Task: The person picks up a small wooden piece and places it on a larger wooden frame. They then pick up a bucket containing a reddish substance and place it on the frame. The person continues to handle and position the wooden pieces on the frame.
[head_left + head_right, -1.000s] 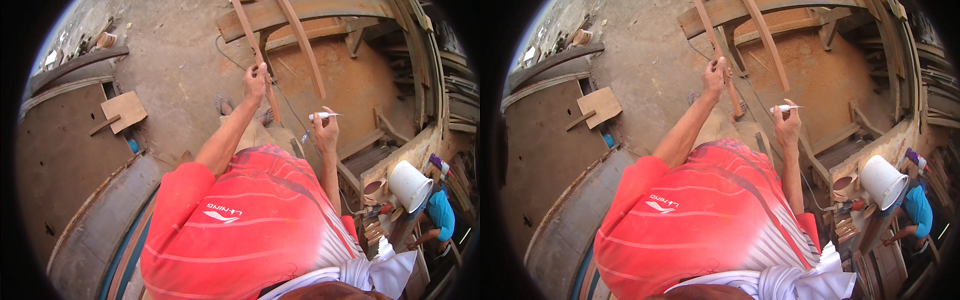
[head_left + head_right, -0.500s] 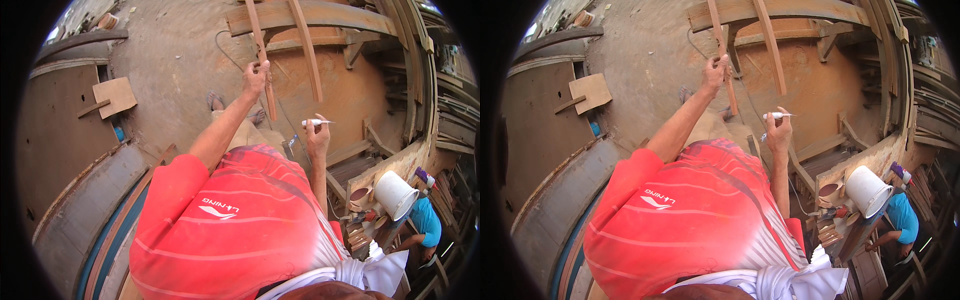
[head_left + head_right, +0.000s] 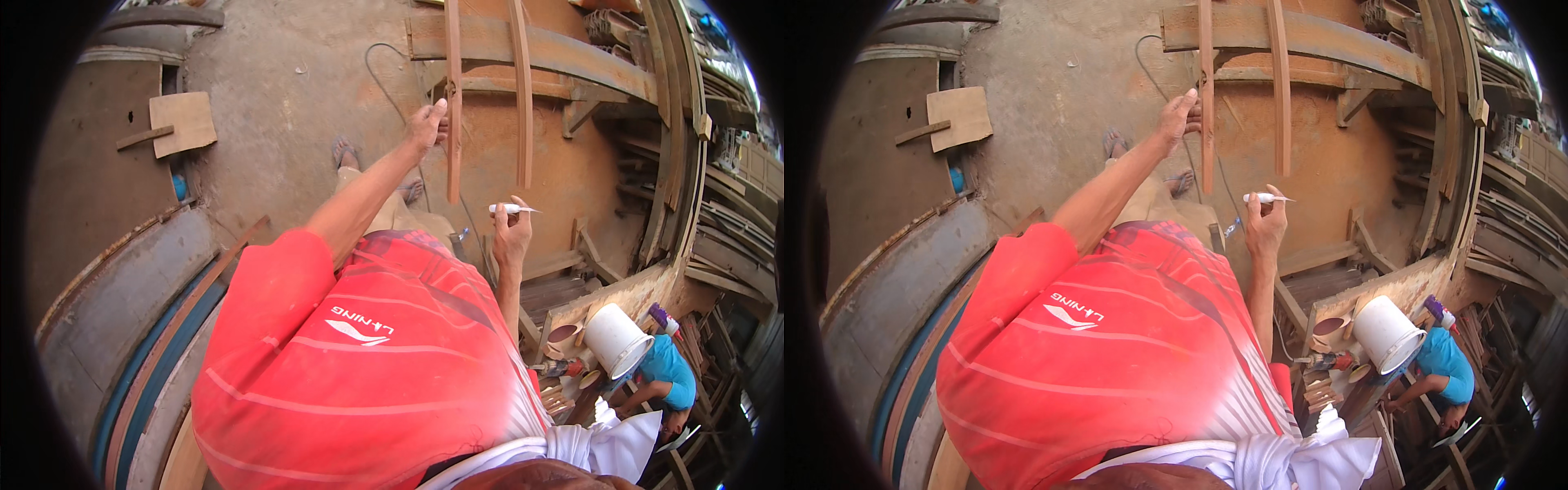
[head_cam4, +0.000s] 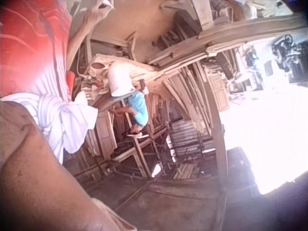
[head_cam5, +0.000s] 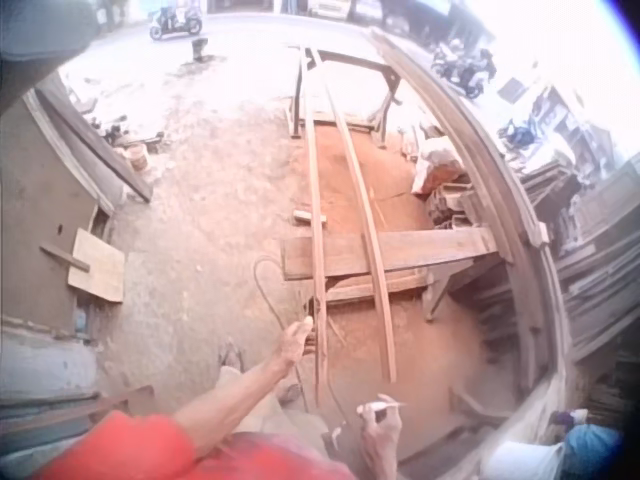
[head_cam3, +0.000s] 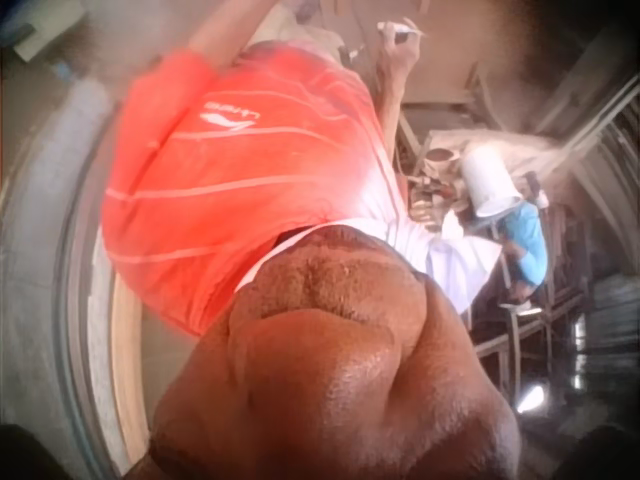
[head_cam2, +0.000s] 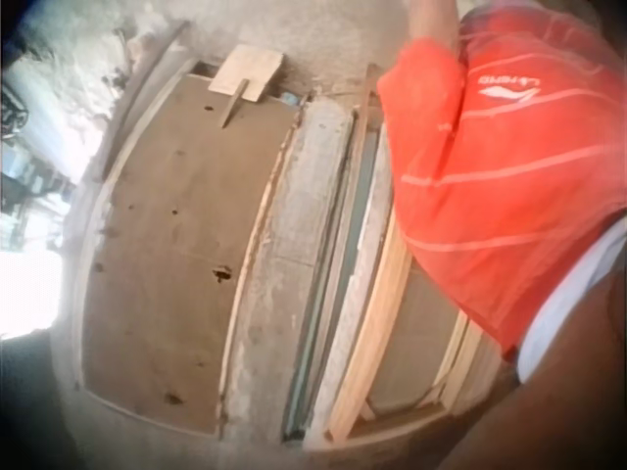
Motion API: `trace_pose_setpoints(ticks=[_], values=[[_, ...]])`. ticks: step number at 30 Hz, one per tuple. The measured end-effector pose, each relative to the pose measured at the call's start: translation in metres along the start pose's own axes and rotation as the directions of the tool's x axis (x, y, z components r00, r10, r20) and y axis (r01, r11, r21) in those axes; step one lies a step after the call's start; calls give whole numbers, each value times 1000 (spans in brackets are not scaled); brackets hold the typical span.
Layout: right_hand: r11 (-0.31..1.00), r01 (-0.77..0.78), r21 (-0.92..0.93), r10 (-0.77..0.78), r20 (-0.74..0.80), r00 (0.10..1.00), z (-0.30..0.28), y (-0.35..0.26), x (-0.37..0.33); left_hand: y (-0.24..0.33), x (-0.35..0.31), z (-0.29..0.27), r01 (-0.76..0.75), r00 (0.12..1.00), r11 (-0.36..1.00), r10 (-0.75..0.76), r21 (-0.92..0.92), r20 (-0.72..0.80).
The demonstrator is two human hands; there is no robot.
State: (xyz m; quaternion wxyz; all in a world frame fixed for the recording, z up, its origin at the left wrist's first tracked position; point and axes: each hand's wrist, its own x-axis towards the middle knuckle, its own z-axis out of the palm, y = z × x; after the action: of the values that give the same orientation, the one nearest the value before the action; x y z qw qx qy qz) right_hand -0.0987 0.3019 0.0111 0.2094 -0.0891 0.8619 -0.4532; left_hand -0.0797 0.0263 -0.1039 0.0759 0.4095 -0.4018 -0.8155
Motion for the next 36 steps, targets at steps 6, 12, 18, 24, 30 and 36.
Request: trace_pose_setpoints(ticks=[6,12,18,24,30,36], values=[[979,172,-110,-175,-21,984,48,-67,64,5,-34,-156,45,977,943,27,329,-211],[889,408,-209,-428,-59,902,115,-113,182,-18,-103,-385,337,748,919,-127,207,-652],[933,309,-185,-343,-195,919,161,-142,269,-23,-191,-516,399,569,917,-255,-9,-782],[943,185,-277,-278,-347,896,183,-128,310,-20,-176,-537,352,599,931,-303,-96,-742],[953,108,-282,-214,-379,900,196,-137,306,20,-105,-499,345,717,938,-276,-18,-640],[959,87,-269,-202,-437,877,204,-146,301,111,-20,-488,341,844,900,-166,271,-509]])
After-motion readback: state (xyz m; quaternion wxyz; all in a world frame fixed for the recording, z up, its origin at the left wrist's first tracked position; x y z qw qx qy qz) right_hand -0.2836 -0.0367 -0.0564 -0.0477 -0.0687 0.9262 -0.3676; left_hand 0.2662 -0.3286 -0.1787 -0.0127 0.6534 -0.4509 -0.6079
